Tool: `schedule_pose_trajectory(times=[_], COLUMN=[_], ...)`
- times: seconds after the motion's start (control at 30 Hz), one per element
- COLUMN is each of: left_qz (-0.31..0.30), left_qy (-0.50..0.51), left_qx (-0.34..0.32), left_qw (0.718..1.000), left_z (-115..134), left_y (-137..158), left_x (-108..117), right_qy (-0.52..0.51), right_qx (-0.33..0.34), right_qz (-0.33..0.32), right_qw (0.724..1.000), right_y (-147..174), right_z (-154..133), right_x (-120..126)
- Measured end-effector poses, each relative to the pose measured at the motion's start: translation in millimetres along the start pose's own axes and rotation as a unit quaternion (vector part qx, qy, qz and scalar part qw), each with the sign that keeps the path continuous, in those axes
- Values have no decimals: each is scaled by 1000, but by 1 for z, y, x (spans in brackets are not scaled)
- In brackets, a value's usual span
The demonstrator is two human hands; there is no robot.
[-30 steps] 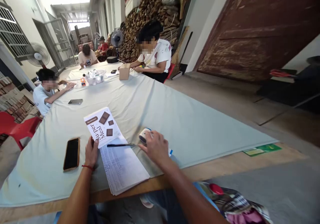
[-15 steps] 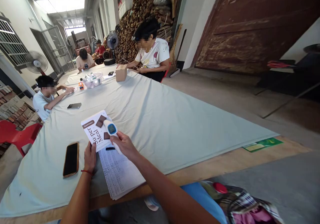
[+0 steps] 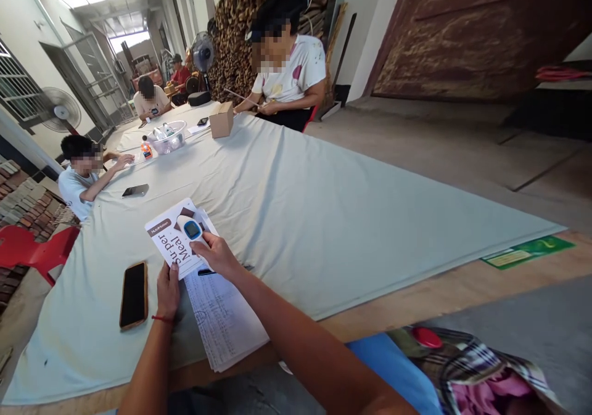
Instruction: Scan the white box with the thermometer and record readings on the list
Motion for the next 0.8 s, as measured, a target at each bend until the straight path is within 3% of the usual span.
schedule_pose_trajectory(times=[0.3,0.53,0.63,0.8], left_qz=[-4,-6,-1,6], left_qy=[15,-3,-13,-27], left_qx=[15,10,5,8], left_qw=[1000,1000,1000,1000], left_z=[-1,0,0,-6], left_y=[0,0,-1,-4], left_x=[0,1,2,3], right_qy=[26,-63,-41,21], right_qx=[9,-6,7,9], right_qz=[22,6,32,95], right_qw=[999,998,999,995], right_y=[3,7,21,68], right_z=[-2,-12,-21,-13], right_x=[2,-7,7,54])
Point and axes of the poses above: each hand's wrist, its own y-axis away from the middle knuckle, its own x-axis out of the back of the hand, z = x × y, the point moved 4 cm from there along -y, towards the middle knuckle, and after that the axes turned 3 degrees about -z, right-handed, at the moved point
